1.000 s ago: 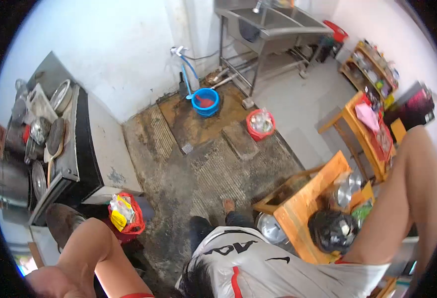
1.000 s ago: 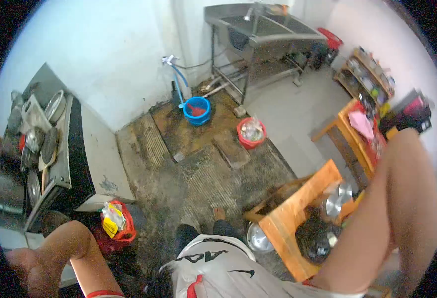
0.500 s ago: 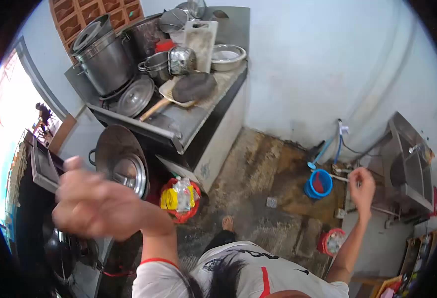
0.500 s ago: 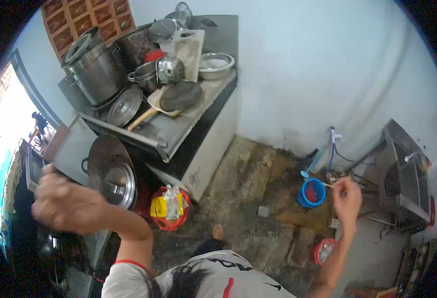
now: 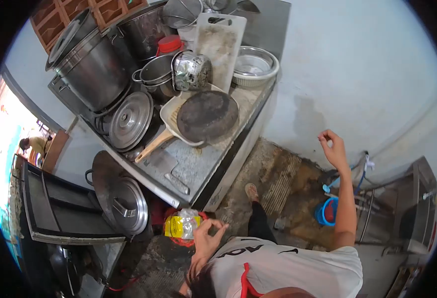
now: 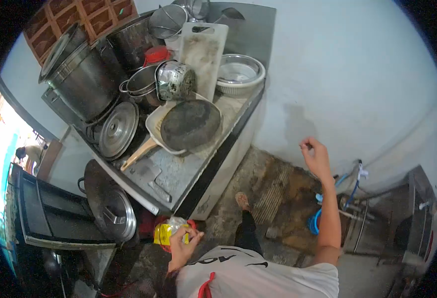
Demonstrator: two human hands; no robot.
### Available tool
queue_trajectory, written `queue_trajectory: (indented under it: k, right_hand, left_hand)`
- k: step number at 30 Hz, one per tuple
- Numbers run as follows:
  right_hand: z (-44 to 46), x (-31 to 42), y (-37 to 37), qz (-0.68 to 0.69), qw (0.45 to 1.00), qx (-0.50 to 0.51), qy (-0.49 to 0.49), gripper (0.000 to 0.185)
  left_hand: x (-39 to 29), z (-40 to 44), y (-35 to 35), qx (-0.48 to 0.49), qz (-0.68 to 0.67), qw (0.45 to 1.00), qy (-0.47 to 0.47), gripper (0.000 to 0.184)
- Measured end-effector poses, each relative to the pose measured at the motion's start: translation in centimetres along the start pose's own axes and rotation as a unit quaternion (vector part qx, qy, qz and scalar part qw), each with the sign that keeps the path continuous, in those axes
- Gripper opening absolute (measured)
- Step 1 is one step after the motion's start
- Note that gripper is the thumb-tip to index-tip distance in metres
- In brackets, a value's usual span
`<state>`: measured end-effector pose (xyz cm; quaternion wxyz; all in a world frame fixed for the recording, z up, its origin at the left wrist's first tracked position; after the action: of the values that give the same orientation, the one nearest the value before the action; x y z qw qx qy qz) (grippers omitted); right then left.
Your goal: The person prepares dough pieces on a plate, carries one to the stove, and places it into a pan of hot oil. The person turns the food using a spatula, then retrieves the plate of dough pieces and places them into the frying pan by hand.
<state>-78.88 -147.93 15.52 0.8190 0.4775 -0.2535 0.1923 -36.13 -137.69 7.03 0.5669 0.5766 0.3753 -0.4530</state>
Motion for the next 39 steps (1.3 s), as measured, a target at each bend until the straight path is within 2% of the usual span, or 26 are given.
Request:
queue_trajectory:
  k: [2,5,8,9,11,13,16,20,21,24,27,30,33,36,39]
  right_hand:
    - [6.7,-1.2,-3.6,0.03,0.998,-0.009,0.062,0.012]
    - [16.0,-2.9,-8.1,-0.008,0.989,0.02,0.146,0.013]
    - [24.1,-4.9,-11.0,-0.043,0.987,0.088,0.124,0.015]
    - [26.2,-5.2,-11.6,-0.048,0.985,0.065,0.155,0.015]
    - [30.3,-5.8,-13.1,-0.062,0.973,0.022,0.222,0.017]
    - [33.0,-6.3,-15.4,-0.045,0.96,0.073,0.265,0.02]
    - [35.1,-7.3,-18.4,-0.033,0.936,0.163,0.31,0.024]
    - [37.6,-8.1,-20.3,-0.034,0.906,0.222,0.358,0.019]
    - [38.0,-8.0,-20.5,-0.03,0.899,0.231,0.371,0.017]
    - [38.7,-7.2,-21.2,-0.085,0.853,0.252,0.449,0.014]
    - [37.8,-6.4,-22.8,-0.224,0.786,0.247,0.521,0.012]
    - [38.2,-6.1,-22.9,-0.23,0.789,0.282,0.495,0.012]
    - [38.9,-5.4,-23.1,-0.27,0.758,0.357,0.474,0.012]
    - [39.4,-5.4,-23.7,-0.258,0.741,0.369,0.498,0.012]
    - [39.0,-6.7,-25.2,-0.168,0.747,0.371,0.525,0.015]
  left_hand:
    - [0.7,3.6,-1.0,-0.024,0.016,1.0,0.001,0.014]
    - [-1.0,10.6,-2.8,-0.074,0.071,0.995,0.012,0.011]
    - [-4.8,18.3,-5.1,-0.124,0.107,0.986,-0.018,0.01]
    - [-5.7,20.9,-5.9,-0.145,0.105,0.983,-0.031,0.01]
    - [-6.5,25.3,-8.0,-0.131,0.122,0.983,-0.037,0.01]
    - [-7.0,28.3,-10.1,-0.108,0.137,0.984,-0.019,0.012]
    - [-6.3,31.3,-12.8,-0.024,0.168,0.985,0.001,0.013]
    - [-5.7,33.8,-15.0,-0.01,0.178,0.984,0.002,0.014]
    - [-5.7,34.4,-15.3,0.013,0.189,0.981,0.03,0.012]
    - [-5.7,36.0,-16.1,0.003,0.198,0.98,0.018,0.016]
    - [-6.3,37.3,-16.8,0.008,0.197,0.98,0.029,0.015]
    - [-6.4,37.7,-17.3,0.02,0.203,0.979,-0.001,0.014]
    - [-6.9,37.5,-17.7,0.023,0.182,0.983,0.002,0.013]
    - [-7.2,37.2,-18.0,0.021,0.17,0.985,0.018,0.011]
    - [-7.6,36.8,-17.8,0.002,0.161,0.987,0.008,0.012]
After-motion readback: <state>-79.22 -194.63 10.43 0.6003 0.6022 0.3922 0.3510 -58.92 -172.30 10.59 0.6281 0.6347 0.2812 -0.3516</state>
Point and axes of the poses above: each hand's wrist, its own z-axis towards the middle knuckle, its own y-axis out of the back of the hand, x = y × z, the point moved 4 cm from there along z, towards the middle knuckle, and after that the axes turned 3 degrees about -z, right-handed, at the moved point
